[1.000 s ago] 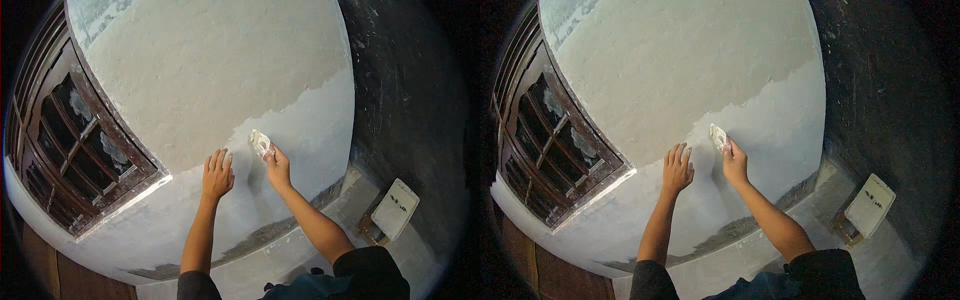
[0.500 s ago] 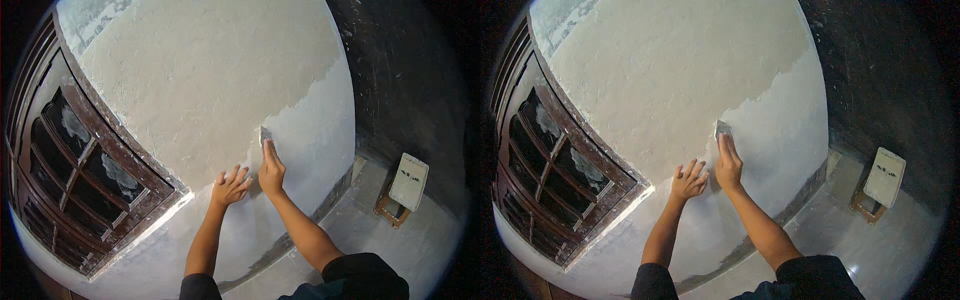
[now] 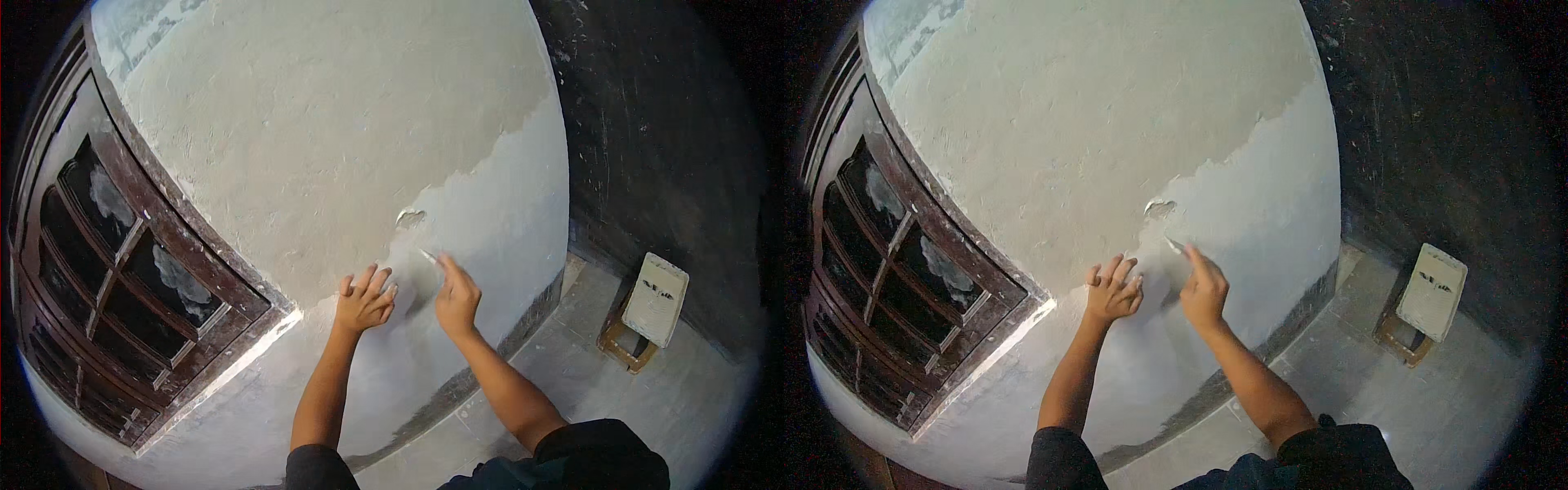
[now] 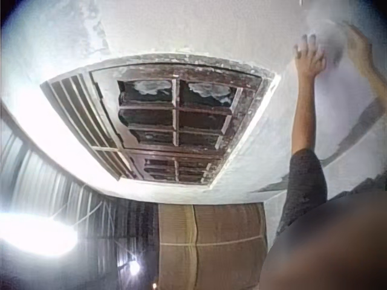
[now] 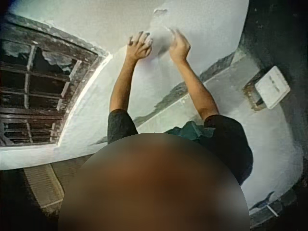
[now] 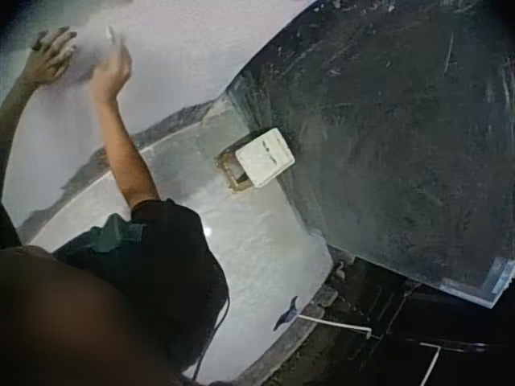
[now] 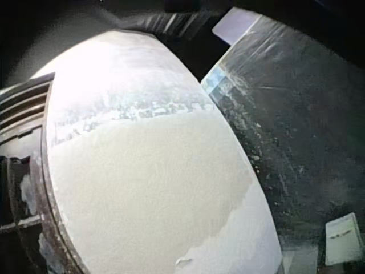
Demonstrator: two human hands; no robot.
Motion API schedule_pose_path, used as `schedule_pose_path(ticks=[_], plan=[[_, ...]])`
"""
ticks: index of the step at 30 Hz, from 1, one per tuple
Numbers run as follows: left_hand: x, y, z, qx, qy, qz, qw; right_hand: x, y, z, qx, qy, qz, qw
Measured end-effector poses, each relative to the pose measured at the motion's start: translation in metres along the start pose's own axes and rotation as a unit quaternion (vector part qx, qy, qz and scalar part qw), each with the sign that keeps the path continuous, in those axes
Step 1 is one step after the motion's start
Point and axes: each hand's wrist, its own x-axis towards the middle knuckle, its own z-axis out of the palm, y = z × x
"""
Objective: The person applies wall filler from a putty tray to a wall surface with a putty knife, smoothing the surface in preparation for painting.
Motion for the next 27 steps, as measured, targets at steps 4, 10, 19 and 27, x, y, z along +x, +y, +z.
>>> schedule_pose_path(ticks=[4,10,19,27], plan=[[0.02,0.012,0.015,0.012,-0.012,0.002,1.0,0.06,-0.006,-0.016,0.236,0.025,0.205,0.949],[0.031,0.018,0.041,0.069,-0.051,-0.01,0.996,0.092,0.034,-0.01,0.243,0.004,0.178,0.954],[0.017,0.013,0.043,0.079,-0.031,0.033,0.996,0.122,-0.007,0.0,0.084,-0.094,-0.142,0.982],[0.02,0.008,0.037,0.081,-0.03,0.03,0.996,0.145,0.018,0.012,0.004,0.013,-0.164,0.986]])
